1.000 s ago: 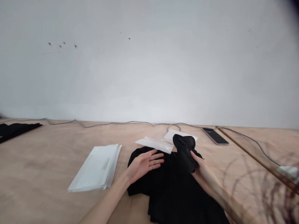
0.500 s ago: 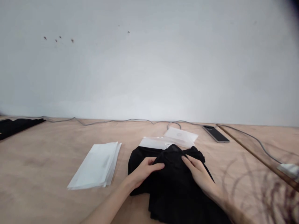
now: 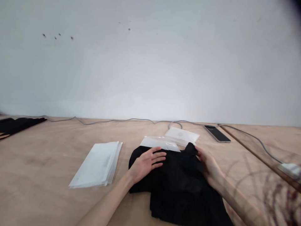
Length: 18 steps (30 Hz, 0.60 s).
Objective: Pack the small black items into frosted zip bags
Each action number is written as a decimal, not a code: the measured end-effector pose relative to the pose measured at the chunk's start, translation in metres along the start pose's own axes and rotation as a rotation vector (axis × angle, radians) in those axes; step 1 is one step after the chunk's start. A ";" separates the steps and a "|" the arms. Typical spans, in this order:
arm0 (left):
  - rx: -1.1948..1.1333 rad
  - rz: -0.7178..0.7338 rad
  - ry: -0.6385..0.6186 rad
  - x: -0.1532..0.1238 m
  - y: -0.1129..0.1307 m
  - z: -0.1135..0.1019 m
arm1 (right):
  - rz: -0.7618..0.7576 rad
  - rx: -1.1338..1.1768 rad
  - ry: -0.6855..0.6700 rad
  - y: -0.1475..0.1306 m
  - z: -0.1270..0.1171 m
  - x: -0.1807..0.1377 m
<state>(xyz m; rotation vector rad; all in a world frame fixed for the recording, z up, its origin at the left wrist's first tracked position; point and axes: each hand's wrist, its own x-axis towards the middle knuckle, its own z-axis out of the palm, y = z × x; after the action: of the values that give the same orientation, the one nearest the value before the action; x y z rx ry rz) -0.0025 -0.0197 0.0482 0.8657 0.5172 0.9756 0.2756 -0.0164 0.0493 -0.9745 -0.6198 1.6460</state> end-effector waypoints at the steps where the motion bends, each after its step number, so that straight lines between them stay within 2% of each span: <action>1: 0.089 -0.008 -0.033 -0.001 -0.001 0.003 | 0.020 -0.008 -0.036 -0.001 0.004 -0.003; 4: 0.470 -0.021 -0.085 -0.003 -0.003 0.014 | -0.003 -0.101 -0.165 -0.003 0.014 -0.015; 7: 0.736 0.033 -0.079 -0.004 -0.006 0.023 | -0.100 -0.381 -0.330 -0.008 0.015 -0.024; 11: 0.654 0.105 0.038 -0.001 -0.007 0.025 | -0.344 -0.968 -0.412 -0.016 0.004 -0.022; 13: 0.591 0.123 0.103 0.000 -0.006 0.023 | -0.440 -1.112 -0.431 -0.018 -0.002 -0.016; 16: 0.541 0.108 0.204 0.000 -0.002 0.019 | -0.568 -1.092 -0.378 -0.018 -0.007 -0.007; 18: 0.642 0.139 0.270 0.000 0.001 0.017 | -0.550 -0.967 -0.303 -0.018 -0.007 -0.004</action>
<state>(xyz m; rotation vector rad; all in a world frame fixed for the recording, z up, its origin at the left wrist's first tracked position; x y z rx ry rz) 0.0092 -0.0257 0.0588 1.3624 1.0461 1.0757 0.2914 -0.0152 0.0607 -1.0635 -1.8107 0.9585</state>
